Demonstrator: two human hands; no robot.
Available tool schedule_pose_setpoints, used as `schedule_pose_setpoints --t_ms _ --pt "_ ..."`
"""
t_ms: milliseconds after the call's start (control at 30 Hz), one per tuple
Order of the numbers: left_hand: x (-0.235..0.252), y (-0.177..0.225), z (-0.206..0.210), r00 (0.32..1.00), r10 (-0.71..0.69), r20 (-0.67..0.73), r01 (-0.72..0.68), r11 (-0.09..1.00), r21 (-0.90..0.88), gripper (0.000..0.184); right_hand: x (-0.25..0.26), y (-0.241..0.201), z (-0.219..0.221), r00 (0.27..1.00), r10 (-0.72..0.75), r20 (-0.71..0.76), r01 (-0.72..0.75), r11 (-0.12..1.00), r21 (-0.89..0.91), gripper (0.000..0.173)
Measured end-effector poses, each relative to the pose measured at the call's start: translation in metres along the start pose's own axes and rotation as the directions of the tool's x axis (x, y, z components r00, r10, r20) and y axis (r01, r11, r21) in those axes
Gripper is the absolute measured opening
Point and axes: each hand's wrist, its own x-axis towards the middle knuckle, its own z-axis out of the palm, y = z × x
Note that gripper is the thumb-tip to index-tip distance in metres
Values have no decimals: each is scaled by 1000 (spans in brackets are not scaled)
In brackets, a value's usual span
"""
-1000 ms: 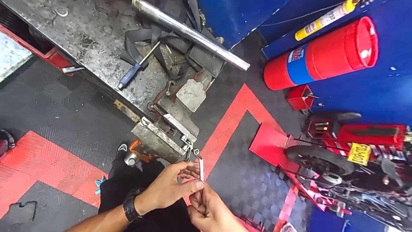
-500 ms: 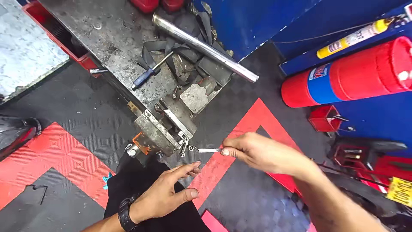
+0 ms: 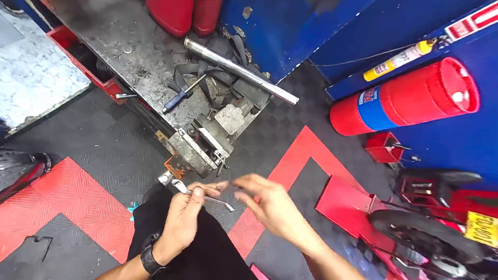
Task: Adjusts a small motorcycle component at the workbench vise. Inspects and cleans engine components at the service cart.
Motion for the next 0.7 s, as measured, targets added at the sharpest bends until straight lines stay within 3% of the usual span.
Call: schedule_pose_setpoints --t_ms 67,133,233,433,567,633,700 --pt "2 16 -20 997 44 -59 -40 997 69 47 17 -1 0 987 36 -155 -47 996 -70 23" --pt "3 33 -43 992 85 -93 -73 990 122 43 33 -7 2 979 56 -198 -86 985 -150 21" --pt "8 51 -82 985 138 -101 -117 974 193 39 49 -20 3 984 107 -143 -144 950 -278 20" --pt "10 68 -152 983 81 -167 -39 970 241 38 69 -45 -3 979 200 27 -160 851 -500 17" --pt "3 66 -191 984 2 -178 40 972 233 40 75 -52 0 989 24 146 71 787 -612 11" --pt "1 66 -209 985 -48 -164 83 973 213 41 70 -55 1 971 -115 208 229 688 -688 11" --pt "0 66 -226 988 -99 -116 119 976 182 41 63 -53 3 961 -186 205 276 614 -740 12"
